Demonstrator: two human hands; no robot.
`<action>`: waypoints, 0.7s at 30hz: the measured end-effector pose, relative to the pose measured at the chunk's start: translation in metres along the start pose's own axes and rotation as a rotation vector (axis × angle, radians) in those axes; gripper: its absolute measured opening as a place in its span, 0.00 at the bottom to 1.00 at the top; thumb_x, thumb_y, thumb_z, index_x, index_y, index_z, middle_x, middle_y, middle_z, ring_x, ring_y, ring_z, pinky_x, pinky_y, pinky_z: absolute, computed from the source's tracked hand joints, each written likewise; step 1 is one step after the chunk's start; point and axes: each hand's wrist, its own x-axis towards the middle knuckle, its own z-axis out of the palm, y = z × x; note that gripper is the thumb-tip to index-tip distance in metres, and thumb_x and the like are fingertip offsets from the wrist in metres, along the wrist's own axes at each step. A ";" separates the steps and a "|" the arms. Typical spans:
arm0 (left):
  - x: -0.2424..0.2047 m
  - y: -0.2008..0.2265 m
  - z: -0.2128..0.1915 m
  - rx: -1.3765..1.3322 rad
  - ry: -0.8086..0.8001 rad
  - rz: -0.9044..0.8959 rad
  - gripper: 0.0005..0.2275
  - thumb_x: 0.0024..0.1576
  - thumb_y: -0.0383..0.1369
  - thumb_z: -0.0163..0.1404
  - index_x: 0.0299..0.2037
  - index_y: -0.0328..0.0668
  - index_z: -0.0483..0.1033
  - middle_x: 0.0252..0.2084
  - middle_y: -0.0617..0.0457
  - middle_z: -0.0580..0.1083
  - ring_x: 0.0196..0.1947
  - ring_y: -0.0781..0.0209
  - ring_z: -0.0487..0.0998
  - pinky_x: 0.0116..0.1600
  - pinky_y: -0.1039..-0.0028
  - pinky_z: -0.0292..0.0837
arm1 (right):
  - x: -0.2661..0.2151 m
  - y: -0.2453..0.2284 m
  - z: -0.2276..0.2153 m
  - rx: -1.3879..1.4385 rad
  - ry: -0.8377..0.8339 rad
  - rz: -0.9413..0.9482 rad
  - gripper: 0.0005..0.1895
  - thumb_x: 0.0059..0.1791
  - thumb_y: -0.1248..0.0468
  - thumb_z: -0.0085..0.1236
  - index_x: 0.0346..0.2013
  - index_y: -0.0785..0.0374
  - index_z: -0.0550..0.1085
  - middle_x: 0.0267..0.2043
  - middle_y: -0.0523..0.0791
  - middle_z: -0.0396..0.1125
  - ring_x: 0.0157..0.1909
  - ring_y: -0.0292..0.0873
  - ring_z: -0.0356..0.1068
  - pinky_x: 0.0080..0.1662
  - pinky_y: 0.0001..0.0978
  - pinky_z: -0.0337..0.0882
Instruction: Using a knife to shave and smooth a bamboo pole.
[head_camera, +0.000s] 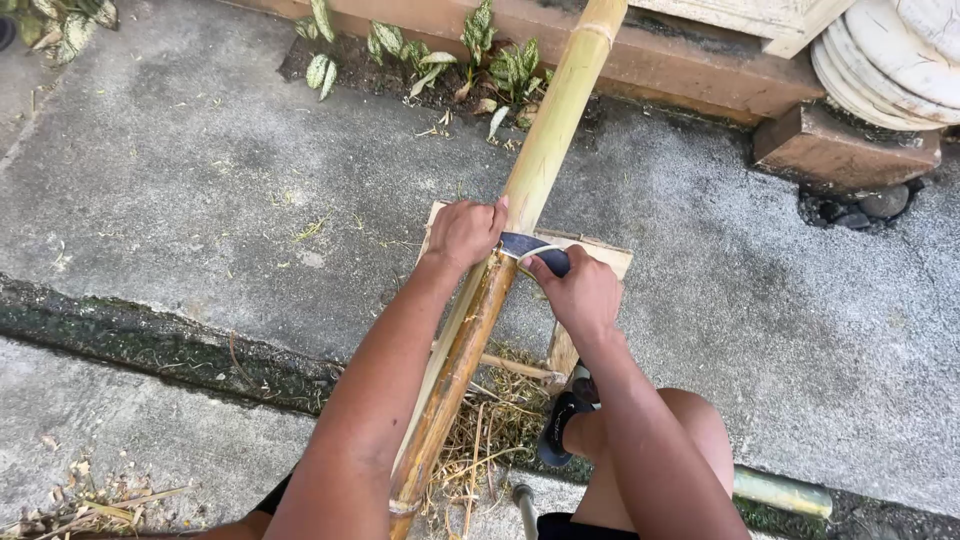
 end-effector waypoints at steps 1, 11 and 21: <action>-0.001 -0.001 0.002 0.000 -0.004 0.000 0.30 0.68 0.48 0.33 0.24 0.40 0.82 0.23 0.37 0.76 0.27 0.37 0.79 0.44 0.51 0.76 | -0.002 -0.003 -0.004 0.000 -0.003 0.004 0.34 0.44 0.33 0.64 0.30 0.65 0.77 0.24 0.52 0.73 0.30 0.57 0.76 0.36 0.49 0.73; -0.022 -0.001 0.000 0.033 -0.035 -0.029 0.31 0.69 0.48 0.31 0.22 0.41 0.81 0.22 0.40 0.77 0.24 0.41 0.80 0.41 0.53 0.77 | -0.022 -0.011 -0.006 0.088 -0.077 0.064 0.32 0.44 0.35 0.62 0.35 0.63 0.79 0.20 0.48 0.73 0.26 0.50 0.76 0.34 0.44 0.74; -0.038 -0.015 0.012 0.029 0.039 -0.017 0.29 0.68 0.47 0.34 0.22 0.38 0.82 0.25 0.37 0.78 0.27 0.39 0.80 0.43 0.53 0.77 | -0.041 -0.001 0.016 0.038 0.030 -0.043 0.30 0.45 0.37 0.64 0.36 0.63 0.78 0.23 0.51 0.73 0.27 0.55 0.76 0.35 0.48 0.74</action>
